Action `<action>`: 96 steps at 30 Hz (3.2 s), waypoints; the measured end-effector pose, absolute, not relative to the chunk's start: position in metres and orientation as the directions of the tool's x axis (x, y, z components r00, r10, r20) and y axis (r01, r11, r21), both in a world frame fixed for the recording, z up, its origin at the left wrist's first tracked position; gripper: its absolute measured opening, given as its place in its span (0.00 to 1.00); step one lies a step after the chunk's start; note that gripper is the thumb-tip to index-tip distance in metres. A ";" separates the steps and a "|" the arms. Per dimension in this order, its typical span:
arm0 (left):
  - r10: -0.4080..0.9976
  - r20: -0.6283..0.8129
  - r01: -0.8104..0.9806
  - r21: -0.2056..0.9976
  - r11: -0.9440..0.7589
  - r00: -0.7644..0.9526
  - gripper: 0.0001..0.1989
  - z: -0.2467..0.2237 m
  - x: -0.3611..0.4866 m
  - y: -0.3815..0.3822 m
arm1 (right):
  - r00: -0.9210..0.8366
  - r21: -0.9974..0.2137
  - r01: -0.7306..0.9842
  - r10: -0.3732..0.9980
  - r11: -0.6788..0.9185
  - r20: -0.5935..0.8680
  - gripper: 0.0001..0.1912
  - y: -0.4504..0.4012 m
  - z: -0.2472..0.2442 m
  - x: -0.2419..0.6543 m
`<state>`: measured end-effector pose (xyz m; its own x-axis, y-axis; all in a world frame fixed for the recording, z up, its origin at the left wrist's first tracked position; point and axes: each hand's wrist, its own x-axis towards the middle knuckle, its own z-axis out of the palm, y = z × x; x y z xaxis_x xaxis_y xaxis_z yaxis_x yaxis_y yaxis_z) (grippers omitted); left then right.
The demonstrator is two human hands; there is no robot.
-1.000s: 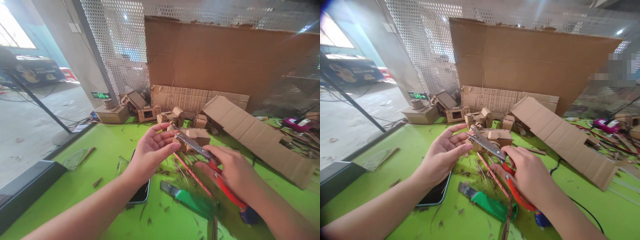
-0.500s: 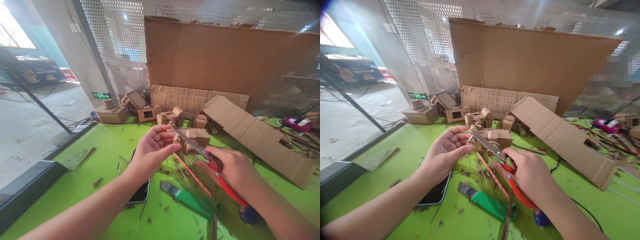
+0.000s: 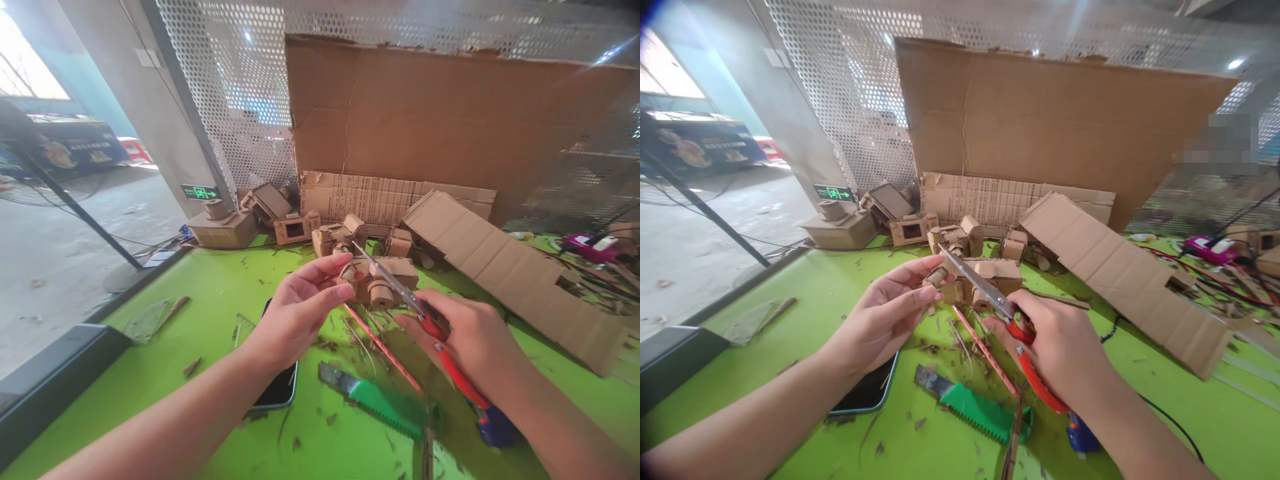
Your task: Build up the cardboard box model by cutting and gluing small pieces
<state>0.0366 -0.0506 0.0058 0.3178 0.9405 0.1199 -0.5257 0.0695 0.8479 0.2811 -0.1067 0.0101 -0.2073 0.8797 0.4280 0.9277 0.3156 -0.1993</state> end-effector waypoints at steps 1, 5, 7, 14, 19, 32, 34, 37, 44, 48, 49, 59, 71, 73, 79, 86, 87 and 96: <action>0.936 0.109 -0.533 0.841 0.092 0.333 0.22 0.006 0.036 -0.051 | -0.211 -0.206 0.926 0.884 0.318 0.417 0.13 -0.106 0.010 0.281; 0.932 0.096 -0.593 0.793 0.141 0.350 0.16 0.007 0.036 -0.051 | -0.230 -0.230 0.917 0.904 0.325 0.360 0.13 -0.105 0.008 0.283; 0.924 0.098 -0.613 0.773 0.163 0.369 0.14 0.006 0.035 -0.051 | -0.236 -0.250 0.911 0.912 0.328 0.334 0.14 -0.104 0.006 0.284; 0.883 0.117 -0.598 0.774 0.205 0.455 0.14 0.002 0.035 -0.053 | -0.242 -0.332 0.896 0.951 0.295 0.192 0.15 -0.110 0.016 0.278; 0.878 0.112 -0.591 0.777 0.215 0.466 0.12 0.001 0.034 -0.052 | -0.253 -0.363 0.881 0.951 0.303 0.179 0.14 -0.112 0.022 0.272; 0.892 0.075 -0.592 0.772 0.231 0.446 0.15 0.000 0.033 -0.051 | -0.245 -0.258 0.915 0.936 0.309 0.255 0.17 -0.108 0.003 0.279; 0.887 0.079 -0.586 0.777 0.232 0.455 0.15 0.001 0.034 -0.051 | -0.248 -0.269 0.911 0.937 0.312 0.246 0.17 -0.108 0.003 0.278; 0.883 0.084 -0.584 0.778 0.231 0.461 0.14 0.002 0.034 -0.052 | -0.251 -0.288 0.904 0.938 0.316 0.240 0.16 -0.109 0.005 0.277; 0.888 0.111 -0.584 0.788 0.195 0.447 0.10 0.004 0.035 -0.055 | -0.257 -0.288 0.908 0.947 0.305 0.194 0.14 -0.113 0.013 0.270; 0.885 0.099 -0.573 0.794 0.205 0.454 0.11 0.004 0.037 -0.055 | -0.247 -0.299 0.909 0.953 0.291 0.176 0.11 -0.114 0.014 0.268; 0.885 0.097 -0.568 0.798 0.204 0.455 0.12 0.004 0.037 -0.055 | -0.246 -0.296 0.910 0.952 0.292 0.184 0.11 -0.114 0.013 0.268; 0.888 0.086 -0.553 0.808 0.203 0.453 0.13 0.001 0.038 -0.054 | -0.240 -0.208 0.932 0.936 0.296 0.257 0.13 -0.111 0.010 0.272; 0.880 0.101 -0.584 0.782 0.218 0.464 0.12 0.003 0.034 -0.053 | -0.212 -0.297 0.909 0.938 0.292 0.273 0.11 -0.112 0.004 0.275; 0.885 0.093 -0.585 0.780 0.221 0.457 0.11 0.003 0.034 -0.053 | -0.202 -0.335 0.901 0.949 0.278 0.242 0.10 -0.112 0.007 0.276; 0.883 0.094 -0.576 0.788 0.216 0.459 0.12 0.003 0.036 -0.052 | -0.241 -0.301 0.909 0.953 0.288 0.183 0.13 -0.113 0.013 0.273; 0.899 0.072 -0.571 0.793 0.211 0.432 0.14 0.000 0.036 -0.052 | -0.228 -0.273 0.926 0.963 0.261 0.147 0.10 -0.112 0.012 0.270; 0.900 0.068 -0.568 0.795 0.212 0.431 0.15 0.000 0.036 -0.052 | -0.225 -0.263 0.929 0.962 0.260 0.155 0.10 -0.112 0.012 0.271; 0.895 0.076 -0.561 0.801 0.208 0.439 0.16 -0.001 0.036 -0.051 | -0.213 -0.136 0.954 0.922 0.268 0.324 0.10 -0.109 0.001 0.278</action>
<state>0.0360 -0.0507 -0.0011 0.4395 0.8951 0.0757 -0.5609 0.2076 0.8015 0.2779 -0.1086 0.0014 -0.2128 0.9220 0.3236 0.9538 0.2679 -0.1361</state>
